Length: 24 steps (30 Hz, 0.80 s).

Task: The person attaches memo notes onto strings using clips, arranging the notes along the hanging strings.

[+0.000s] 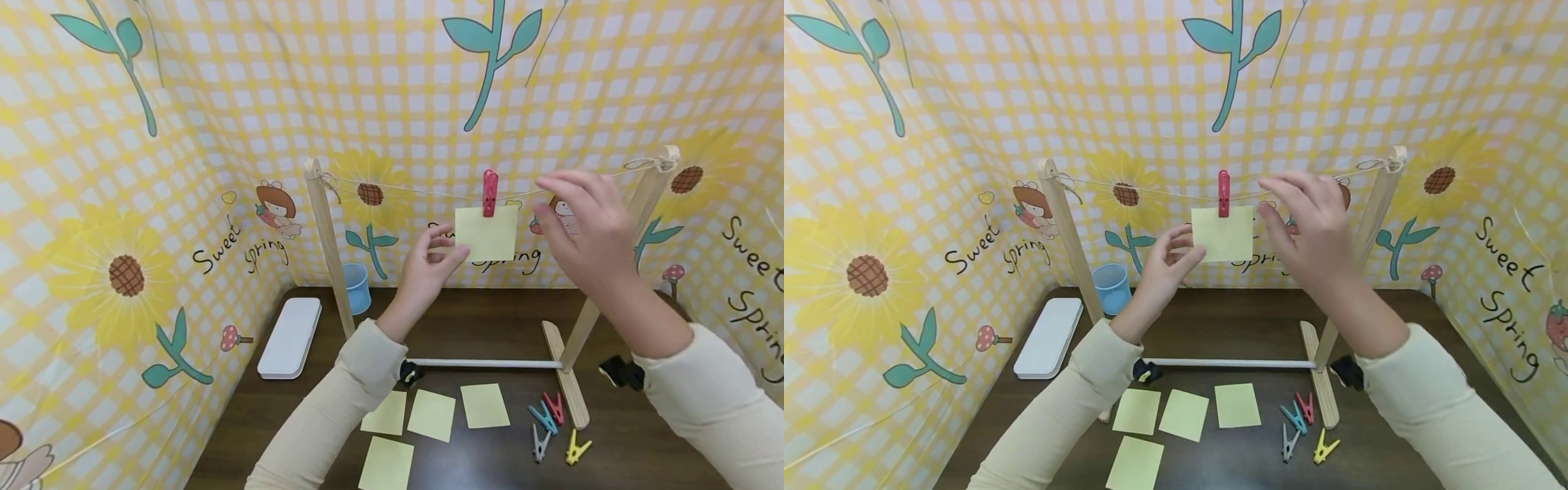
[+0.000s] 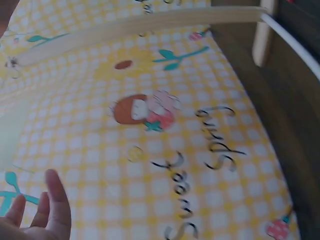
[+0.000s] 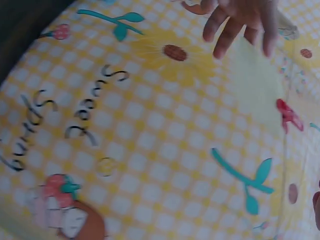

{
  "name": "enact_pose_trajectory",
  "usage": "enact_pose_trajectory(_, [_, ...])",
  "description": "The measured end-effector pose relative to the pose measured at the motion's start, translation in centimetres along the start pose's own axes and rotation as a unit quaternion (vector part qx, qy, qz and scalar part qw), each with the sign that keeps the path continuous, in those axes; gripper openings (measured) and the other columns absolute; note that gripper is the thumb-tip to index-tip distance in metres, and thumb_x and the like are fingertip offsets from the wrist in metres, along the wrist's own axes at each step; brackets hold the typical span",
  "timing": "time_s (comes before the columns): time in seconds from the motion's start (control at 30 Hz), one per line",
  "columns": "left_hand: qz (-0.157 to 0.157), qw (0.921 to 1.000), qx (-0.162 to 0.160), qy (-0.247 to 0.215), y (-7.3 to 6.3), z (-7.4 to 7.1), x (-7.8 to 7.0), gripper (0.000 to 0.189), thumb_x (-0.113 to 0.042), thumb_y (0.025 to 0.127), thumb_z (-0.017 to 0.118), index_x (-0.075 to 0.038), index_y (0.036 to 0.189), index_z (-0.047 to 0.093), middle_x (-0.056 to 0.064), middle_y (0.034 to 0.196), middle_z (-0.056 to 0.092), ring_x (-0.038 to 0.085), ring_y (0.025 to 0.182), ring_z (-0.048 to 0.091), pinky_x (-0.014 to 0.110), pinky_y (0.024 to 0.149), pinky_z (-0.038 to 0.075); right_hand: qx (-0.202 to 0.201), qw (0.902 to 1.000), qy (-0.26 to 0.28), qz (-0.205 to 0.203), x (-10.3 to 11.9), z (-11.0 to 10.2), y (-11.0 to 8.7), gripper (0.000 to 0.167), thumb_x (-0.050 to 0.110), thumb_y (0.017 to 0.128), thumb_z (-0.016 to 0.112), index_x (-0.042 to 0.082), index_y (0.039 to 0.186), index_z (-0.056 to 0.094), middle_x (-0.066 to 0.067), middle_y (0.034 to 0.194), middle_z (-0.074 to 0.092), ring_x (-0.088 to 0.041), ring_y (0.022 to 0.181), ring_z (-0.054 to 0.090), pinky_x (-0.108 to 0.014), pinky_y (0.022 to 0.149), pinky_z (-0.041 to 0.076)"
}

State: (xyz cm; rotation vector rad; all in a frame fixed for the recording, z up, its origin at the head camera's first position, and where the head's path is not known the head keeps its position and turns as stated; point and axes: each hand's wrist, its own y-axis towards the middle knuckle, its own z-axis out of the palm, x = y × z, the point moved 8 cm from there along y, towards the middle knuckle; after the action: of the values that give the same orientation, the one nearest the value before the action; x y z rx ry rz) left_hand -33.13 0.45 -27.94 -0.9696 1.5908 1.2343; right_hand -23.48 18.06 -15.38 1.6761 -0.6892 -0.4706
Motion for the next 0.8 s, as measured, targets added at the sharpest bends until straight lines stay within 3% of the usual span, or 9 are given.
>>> enact_pose_trajectory(0.1, [-0.002, 0.9993, 0.019, 0.032, -1.1, -0.5, 1.7, 0.048, -0.036, 0.092, 0.057, -0.018, 0.134, 0.042, 0.010, 0.122, 0.047, 0.021, 0.088, 0.055, 0.040, 0.062, 0.053, -0.004, 0.9999, -0.003, 0.014, -1.1, -1.0, -3.2, 0.041, 0.037, 0.093, 0.053, -0.002, 0.092, 0.067, -0.018, 0.091, 0.064, -0.038, 0.082, 0.053, -0.037, 0.075, 0.037])
enact_pose_trajectory(0.2, [-0.009, 0.9960, 0.015, 0.088, -2.3, -1.1, 4.0, 0.042, -0.030, 0.093, 0.054, -0.014, 0.131, 0.045, 0.008, 0.117, 0.050, 0.019, 0.082, 0.054, 0.037, 0.063, 0.052, 0.078, 0.9953, -0.020, 0.053, -2.8, -0.8, -7.2, 0.024, 0.020, 0.089, 0.058, -0.001, 0.094, 0.067, -0.016, 0.087, 0.064, -0.032, 0.079, 0.054, -0.038, 0.072, 0.039])
enact_pose_trajectory(0.27, [-0.009, 0.9905, 0.013, 0.136, -3.2, -1.2, 5.9, 0.033, -0.022, 0.092, 0.055, -0.012, 0.123, 0.052, 0.006, 0.108, 0.055, 0.017, 0.077, 0.053, 0.033, 0.064, 0.050, 0.157, 0.9818, -0.038, 0.099, -4.1, -0.1, -10.3, 0.017, 0.009, 0.084, 0.061, 0.000, 0.097, 0.066, -0.013, 0.086, 0.065, -0.029, 0.081, 0.055, -0.039, 0.073, 0.041])
enact_pose_trajectory(0.37, [-0.018, 0.9750, 0.039, 0.218, -4.8, -1.0, 9.1, 0.023, -0.012, 0.089, 0.056, -0.009, 0.111, 0.060, 0.001, 0.092, 0.057, 0.013, 0.076, 0.052, 0.028, 0.066, 0.047, 0.278, 0.9422, -0.060, 0.177, -5.9, 1.1, -15.6, 0.021, 0.001, 0.081, 0.064, 0.002, 0.102, 0.065, -0.008, 0.085, 0.063, -0.026, 0.082, 0.055, -0.041, 0.070, 0.045])
enact_pose_trajectory(0.47, [-0.038, 0.9448, 0.101, 0.309, -6.7, -0.3, 12.8, 0.020, -0.008, 0.087, 0.056, -0.010, 0.106, 0.064, -0.001, 0.085, 0.056, 0.013, 0.072, 0.051, 0.027, 0.062, 0.046, 0.378, 0.8893, -0.057, 0.251, -7.2, 2.4, -21.1, 0.020, 0.006, 0.083, 0.065, 0.004, 0.103, 0.066, -0.003, 0.085, 0.062, -0.024, 0.080, 0.057, -0.042, 0.065, 0.047])
enact_pose_trajectory(0.6, [-0.051, 0.8792, 0.177, 0.440, -9.2, 0.5, 17.5, 0.023, -0.010, 0.086, 0.062, -0.012, 0.108, 0.065, 0.002, 0.091, 0.061, 0.016, 0.079, 0.058, 0.029, 0.062, 0.048, 0.472, 0.8261, -0.041, 0.306, -7.4, 3.8, -27.8, 0.016, 0.013, 0.082, 0.068, 0.008, 0.098, 0.067, 0.004, 0.074, 0.056, -0.013, 0.065, 0.053, -0.032, 0.054, 0.044])
enact_pose_trajectory(0.7, [-0.059, 0.8403, 0.205, 0.498, -10.7, 0.8, 19.9, 0.030, -0.017, 0.084, 0.068, -0.012, 0.113, 0.063, 0.006, 0.100, 0.061, 0.022, 0.090, 0.059, 0.034, 0.070, 0.050, 0.514, 0.7957, -0.058, 0.315, -6.8, 4.3, -31.6, 0.010, 0.020, 0.079, 0.072, 0.015, 0.084, 0.066, 0.009, 0.064, 0.048, -0.008, 0.054, 0.043, -0.028, 0.047, 0.037])
enact_pose_trajectory(0.73, [-0.062, 0.8310, 0.210, 0.511, -11.0, 0.9, 20.5, 0.034, -0.020, 0.083, 0.070, -0.012, 0.115, 0.062, 0.007, 0.102, 0.060, 0.024, 0.093, 0.059, 0.036, 0.073, 0.050, 0.523, 0.7857, -0.066, 0.323, -6.6, 4.4, -32.7, 0.011, 0.024, 0.078, 0.073, 0.017, 0.079, 0.064, 0.010, 0.061, 0.047, -0.008, 0.052, 0.042, -0.028, 0.045, 0.035])
enact_pose_trajectory(0.8, [-0.075, 0.8219, 0.217, 0.522, -11.6, 0.9, 21.3, 0.041, -0.024, 0.081, 0.072, -0.011, 0.118, 0.060, 0.009, 0.103, 0.058, 0.027, 0.094, 0.058, 0.040, 0.075, 0.050, 0.538, 0.7728, -0.091, 0.324, -6.1, 4.4, -34.3, 0.021, 0.031, 0.075, 0.075, 0.020, 0.071, 0.058, 0.010, 0.058, 0.045, -0.009, 0.050, 0.041, -0.029, 0.043, 0.034])
